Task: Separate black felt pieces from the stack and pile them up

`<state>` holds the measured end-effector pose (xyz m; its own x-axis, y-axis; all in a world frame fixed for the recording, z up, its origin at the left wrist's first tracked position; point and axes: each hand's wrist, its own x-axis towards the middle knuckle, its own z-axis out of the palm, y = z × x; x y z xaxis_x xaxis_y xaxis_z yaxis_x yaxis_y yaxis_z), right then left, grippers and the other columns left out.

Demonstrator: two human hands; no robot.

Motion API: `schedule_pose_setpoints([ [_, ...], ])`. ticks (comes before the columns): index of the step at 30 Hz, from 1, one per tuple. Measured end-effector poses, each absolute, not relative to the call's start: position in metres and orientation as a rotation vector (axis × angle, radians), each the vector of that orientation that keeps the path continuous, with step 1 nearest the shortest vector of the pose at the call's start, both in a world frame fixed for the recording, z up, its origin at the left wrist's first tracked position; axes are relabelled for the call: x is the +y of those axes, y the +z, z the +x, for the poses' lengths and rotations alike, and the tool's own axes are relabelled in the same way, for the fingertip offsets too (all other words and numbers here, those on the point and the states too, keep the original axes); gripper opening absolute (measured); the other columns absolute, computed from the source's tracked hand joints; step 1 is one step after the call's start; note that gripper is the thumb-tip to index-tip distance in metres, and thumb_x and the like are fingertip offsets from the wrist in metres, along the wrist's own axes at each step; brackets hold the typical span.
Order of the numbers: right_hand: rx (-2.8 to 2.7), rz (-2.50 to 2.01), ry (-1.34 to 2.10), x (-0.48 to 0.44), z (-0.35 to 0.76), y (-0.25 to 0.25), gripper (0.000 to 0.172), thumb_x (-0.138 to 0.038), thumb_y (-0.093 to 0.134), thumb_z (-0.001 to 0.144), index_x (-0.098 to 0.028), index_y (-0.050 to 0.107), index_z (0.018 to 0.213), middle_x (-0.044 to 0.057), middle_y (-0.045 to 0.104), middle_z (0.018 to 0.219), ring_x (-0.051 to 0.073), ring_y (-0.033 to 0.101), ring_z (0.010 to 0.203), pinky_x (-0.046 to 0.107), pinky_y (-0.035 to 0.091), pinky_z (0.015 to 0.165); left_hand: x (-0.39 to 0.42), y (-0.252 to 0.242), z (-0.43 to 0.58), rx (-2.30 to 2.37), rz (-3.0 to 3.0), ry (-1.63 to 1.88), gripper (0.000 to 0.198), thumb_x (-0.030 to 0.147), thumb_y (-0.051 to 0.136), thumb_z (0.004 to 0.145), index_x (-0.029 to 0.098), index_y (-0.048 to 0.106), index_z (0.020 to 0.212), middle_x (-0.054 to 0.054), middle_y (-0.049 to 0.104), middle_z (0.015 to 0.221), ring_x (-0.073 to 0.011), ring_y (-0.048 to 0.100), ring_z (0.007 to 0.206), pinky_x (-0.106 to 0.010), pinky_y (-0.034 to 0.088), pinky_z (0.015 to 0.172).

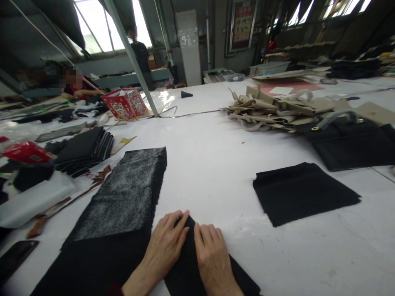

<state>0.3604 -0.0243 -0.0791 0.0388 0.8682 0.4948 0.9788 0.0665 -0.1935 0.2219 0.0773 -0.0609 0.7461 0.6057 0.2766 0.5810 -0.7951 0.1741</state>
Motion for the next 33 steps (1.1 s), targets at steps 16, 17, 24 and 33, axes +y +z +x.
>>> schedule_pose_setpoints([
  [16, -1.82, -1.819, -0.247, -0.03, 0.364, -0.076, 0.035, -0.003, 0.039, 0.093, -0.007, 0.058, 0.122, 0.009, 0.054, 0.089, 0.022, 0.051, 0.083, 0.036, 0.046, 0.075, 0.071, -0.052, 0.221, 0.749, 2.971, 0.349, 0.048, 0.008, 0.042, 0.092, 0.014, 0.045, 0.14, -0.009, 0.057, 0.132, -0.0251, 0.049, 0.121, -0.041, 0.039, 0.107],
  [17, -1.818, -1.811, -0.24, -0.032, 0.365, -0.075, 0.035, -0.003, 0.039, 0.094, -0.007, 0.058, 0.122, 0.009, 0.054, 0.09, 0.022, 0.051, 0.084, 0.036, 0.046, 0.075, 0.071, -0.051, 0.221, 0.749, 2.987, 0.334, 0.049, 0.008, 0.043, 0.092, 0.014, 0.044, 0.141, -0.009, 0.057, 0.132, -0.0251, 0.049, 0.12, -0.041, 0.038, 0.108],
  [24, -1.8, -1.777, -0.235, -0.049, 0.373, -0.075, 0.035, -0.002, 0.036, 0.095, -0.009, 0.056, 0.123, 0.01, 0.054, 0.093, 0.022, 0.052, 0.087, 0.037, 0.047, 0.076, 0.068, -0.043, 0.223, 0.749, 3.05, 0.274, 0.048, 0.008, 0.047, 0.089, 0.017, 0.049, 0.136, -0.008, 0.055, 0.131, -0.0235, 0.045, 0.125, -0.04, 0.03, 0.113],
  [33, -1.843, -1.804, -0.22, -0.07, 0.382, -0.08, 0.037, -0.001, 0.038, 0.094, -0.009, 0.053, 0.127, 0.011, 0.054, 0.096, 0.023, 0.052, 0.089, 0.039, 0.048, 0.078, 0.06, -0.04, 0.225, 0.651, 3.144, 0.112, 0.057, 0.006, 0.047, 0.085, 0.015, 0.042, 0.141, -0.012, 0.051, 0.135, -0.0255, 0.044, 0.127, -0.04, 0.028, 0.113],
])
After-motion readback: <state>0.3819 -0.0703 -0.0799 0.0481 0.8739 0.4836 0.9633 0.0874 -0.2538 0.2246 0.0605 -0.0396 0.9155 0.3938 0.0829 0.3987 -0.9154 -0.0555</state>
